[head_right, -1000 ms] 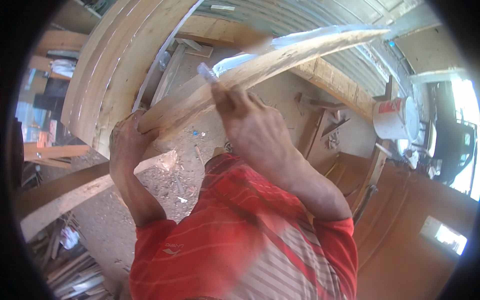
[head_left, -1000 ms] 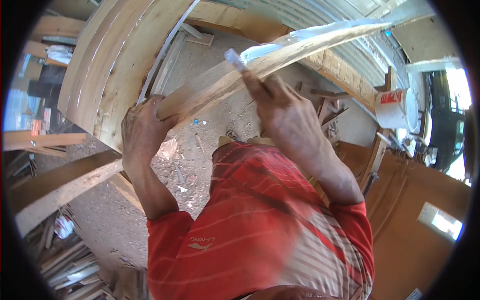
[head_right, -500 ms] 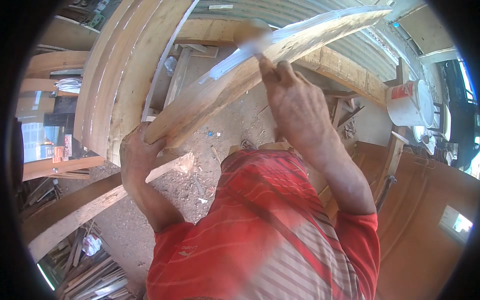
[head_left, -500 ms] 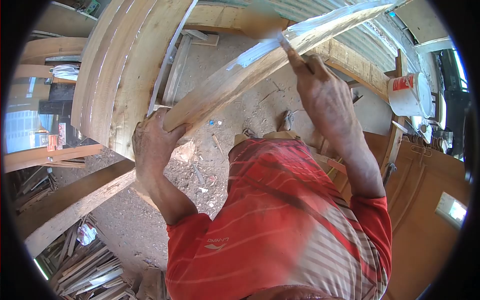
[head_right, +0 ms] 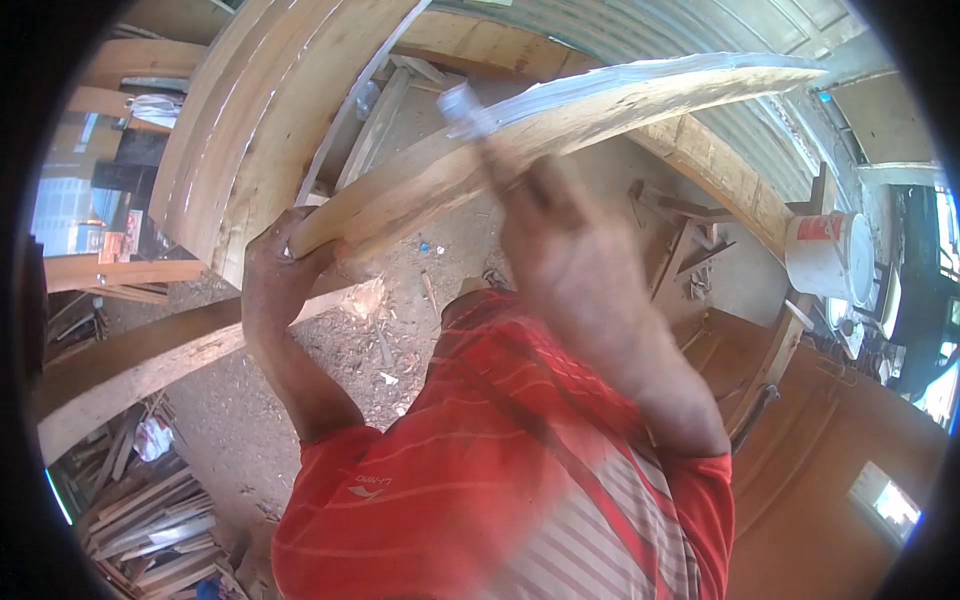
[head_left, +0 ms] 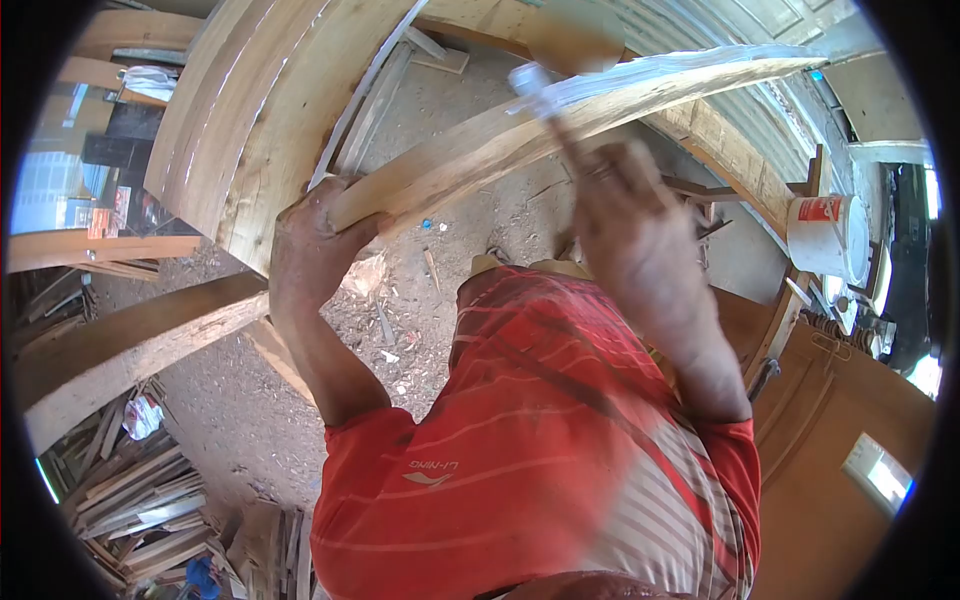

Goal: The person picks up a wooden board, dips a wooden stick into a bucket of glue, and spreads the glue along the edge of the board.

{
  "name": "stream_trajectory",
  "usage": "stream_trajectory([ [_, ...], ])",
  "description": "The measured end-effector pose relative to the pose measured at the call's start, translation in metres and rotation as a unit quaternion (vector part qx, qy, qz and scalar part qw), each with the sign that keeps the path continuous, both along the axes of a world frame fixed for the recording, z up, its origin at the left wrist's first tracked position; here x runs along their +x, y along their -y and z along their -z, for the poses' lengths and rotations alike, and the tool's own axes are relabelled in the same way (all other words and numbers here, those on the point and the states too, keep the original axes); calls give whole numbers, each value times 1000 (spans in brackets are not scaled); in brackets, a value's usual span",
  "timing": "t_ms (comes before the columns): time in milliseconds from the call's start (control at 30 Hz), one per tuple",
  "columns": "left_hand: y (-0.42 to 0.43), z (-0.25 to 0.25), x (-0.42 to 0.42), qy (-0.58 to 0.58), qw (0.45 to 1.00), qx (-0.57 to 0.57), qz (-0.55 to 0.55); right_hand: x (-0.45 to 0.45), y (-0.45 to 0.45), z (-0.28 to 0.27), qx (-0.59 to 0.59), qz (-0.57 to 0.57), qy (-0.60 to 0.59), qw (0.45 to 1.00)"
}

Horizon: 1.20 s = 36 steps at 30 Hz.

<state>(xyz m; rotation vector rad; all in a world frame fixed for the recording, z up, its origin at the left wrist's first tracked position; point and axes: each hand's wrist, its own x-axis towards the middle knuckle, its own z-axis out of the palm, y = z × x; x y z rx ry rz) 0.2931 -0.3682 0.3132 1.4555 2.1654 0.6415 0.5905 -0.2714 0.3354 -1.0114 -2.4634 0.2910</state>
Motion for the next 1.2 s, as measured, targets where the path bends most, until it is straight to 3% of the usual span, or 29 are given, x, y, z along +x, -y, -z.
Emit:
stream_trajectory([
  [167, 7, 24, -5, 47, 994, 96, 4, -49, 27, 38, -34, -80, -19, 996],
  [233, 6, 21, -4, 33, 997, 72, -9, -51, 29, 41, -43, -76, -20, 996],
  [300, 7, 23, -7, 30, 996, 85, -8, -42, 38, 39, -66, -63, -18, 996],
  [400, 8, 33, -10, 70, 988, 138, -14, -10, 37, 10, -59, -80, 100, 990],
  [467, 12, 39, -11, 134, 978, 144, -64, -4, 29, -6, -47, -71, 80, 993],
  [567, 18, 57, -16, 165, 969, 173, -68, -20, 30, -4, -41, -86, 50, 994],
  [600, 21, 71, -20, 124, 969, 208, -43, -29, 33, -4, -42, -99, 51, 993],
  [733, 24, 76, -6, 214, 951, 220, -44, -45, 41, -8, -30, -138, 88, 986],
  [933, 25, 78, 0, 200, 957, 206, -53, -27, 11, -17, -21, -113, 164, 980],
  [1200, 27, 76, 4, 228, 952, 187, -81, 4, -13, -18, -15, -2, 182, 983],
])
